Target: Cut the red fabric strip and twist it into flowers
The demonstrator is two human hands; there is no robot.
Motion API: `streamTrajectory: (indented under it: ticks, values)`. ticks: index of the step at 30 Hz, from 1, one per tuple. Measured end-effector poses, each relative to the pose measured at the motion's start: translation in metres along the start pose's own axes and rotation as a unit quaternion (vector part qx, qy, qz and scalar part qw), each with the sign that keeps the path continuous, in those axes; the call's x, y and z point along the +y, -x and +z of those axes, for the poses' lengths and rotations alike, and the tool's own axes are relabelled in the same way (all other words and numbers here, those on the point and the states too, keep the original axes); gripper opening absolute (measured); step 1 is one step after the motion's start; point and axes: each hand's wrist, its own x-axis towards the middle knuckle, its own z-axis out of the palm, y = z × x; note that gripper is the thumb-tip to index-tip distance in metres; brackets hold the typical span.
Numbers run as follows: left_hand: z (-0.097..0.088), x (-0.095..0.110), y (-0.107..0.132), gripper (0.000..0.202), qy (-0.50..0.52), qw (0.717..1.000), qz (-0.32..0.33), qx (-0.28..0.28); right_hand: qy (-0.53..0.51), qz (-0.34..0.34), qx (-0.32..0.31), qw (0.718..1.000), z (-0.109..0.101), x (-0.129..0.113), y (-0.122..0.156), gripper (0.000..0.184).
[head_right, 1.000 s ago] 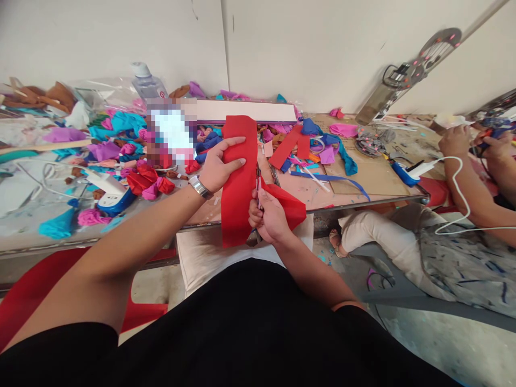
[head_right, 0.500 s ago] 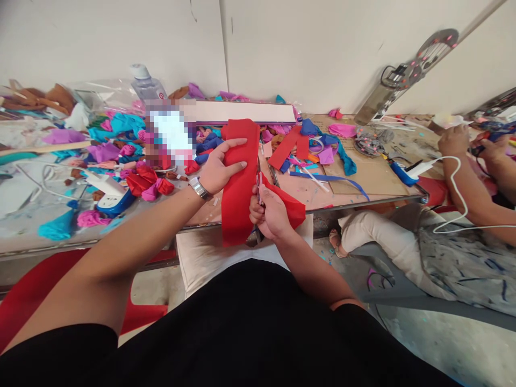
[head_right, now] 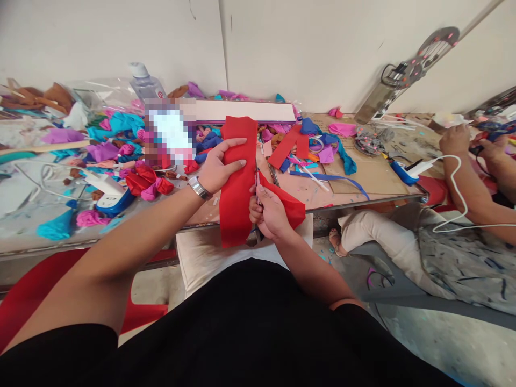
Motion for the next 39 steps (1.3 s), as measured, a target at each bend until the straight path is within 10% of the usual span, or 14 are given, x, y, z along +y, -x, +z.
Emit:
streamTrajectory:
  ticks: [39]
  values:
    - [0.004, 0.006, 0.004, 0.054, 0.008, 1.0, 0.012, -0.006, -0.016, -0.014, -0.018, 1.0, 0.007, -0.007, -0.005, 0.031]
